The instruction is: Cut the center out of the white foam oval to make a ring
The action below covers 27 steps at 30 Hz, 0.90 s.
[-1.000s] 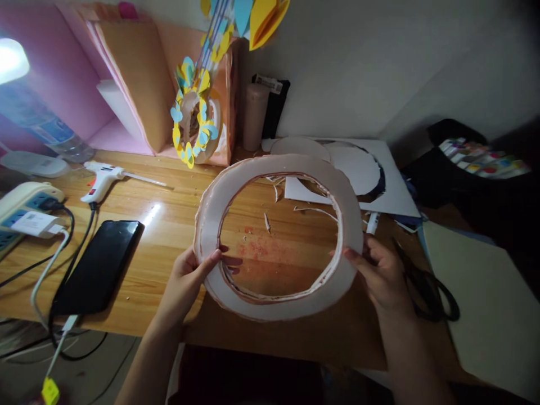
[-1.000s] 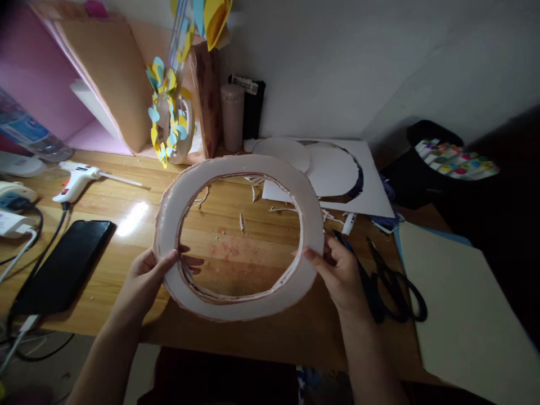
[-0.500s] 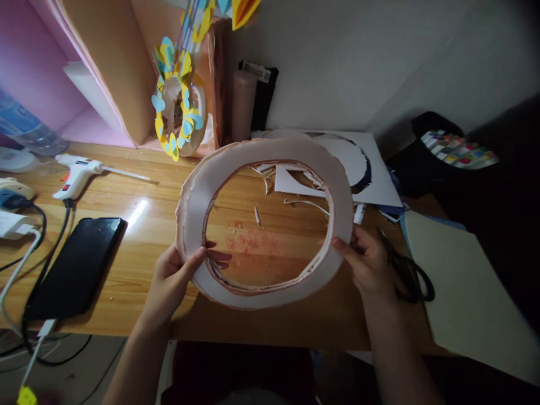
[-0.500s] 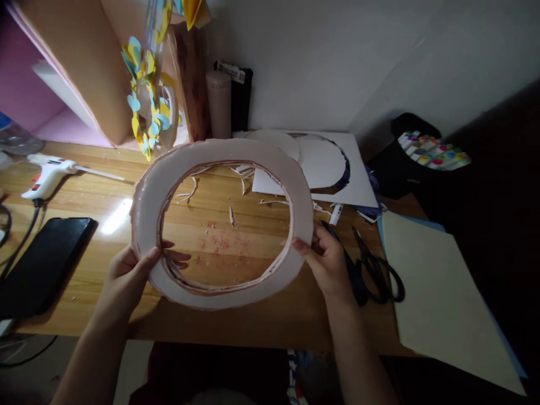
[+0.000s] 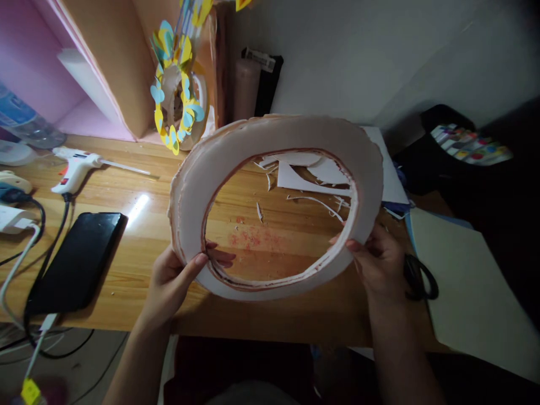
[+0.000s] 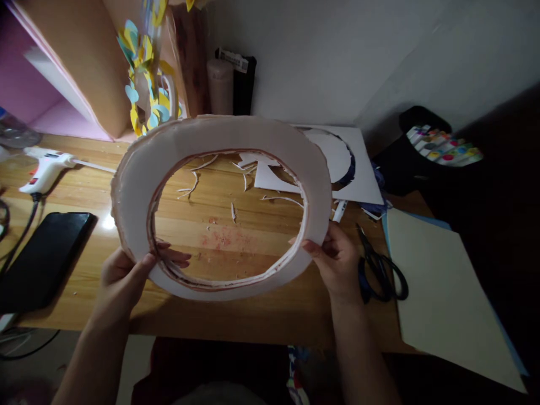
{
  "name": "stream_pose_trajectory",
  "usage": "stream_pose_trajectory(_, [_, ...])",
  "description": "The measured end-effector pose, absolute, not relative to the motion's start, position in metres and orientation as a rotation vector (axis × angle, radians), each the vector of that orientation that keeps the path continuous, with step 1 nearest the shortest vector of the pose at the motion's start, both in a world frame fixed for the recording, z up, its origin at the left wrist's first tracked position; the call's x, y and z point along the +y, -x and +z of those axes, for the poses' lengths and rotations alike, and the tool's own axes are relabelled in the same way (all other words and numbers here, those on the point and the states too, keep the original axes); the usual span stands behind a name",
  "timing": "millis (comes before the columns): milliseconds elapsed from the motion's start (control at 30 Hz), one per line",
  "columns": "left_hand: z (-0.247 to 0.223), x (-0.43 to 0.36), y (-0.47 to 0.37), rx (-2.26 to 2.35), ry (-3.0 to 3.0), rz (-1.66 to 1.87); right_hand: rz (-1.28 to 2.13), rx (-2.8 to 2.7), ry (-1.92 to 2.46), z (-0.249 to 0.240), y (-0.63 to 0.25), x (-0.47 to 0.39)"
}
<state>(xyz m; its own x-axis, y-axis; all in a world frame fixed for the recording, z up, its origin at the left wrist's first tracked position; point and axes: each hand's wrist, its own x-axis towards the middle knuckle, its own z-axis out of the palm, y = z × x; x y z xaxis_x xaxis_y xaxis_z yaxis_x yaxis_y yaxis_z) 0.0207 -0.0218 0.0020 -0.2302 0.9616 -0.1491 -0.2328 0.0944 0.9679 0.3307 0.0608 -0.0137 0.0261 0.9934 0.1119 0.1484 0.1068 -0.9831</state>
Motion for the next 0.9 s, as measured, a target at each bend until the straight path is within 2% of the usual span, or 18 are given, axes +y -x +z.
stream_pose_trajectory(300, [0.002,-0.021,-0.022,1.324,-0.786,1.389,0.993,-1.334,1.292,-0.013,-0.329,0.06])
stream_pose_trajectory(900, [-0.003,-0.011,-0.017,1.388,-0.704,1.203,1.19,-1.302,1.358,-0.018,-0.323,0.068])
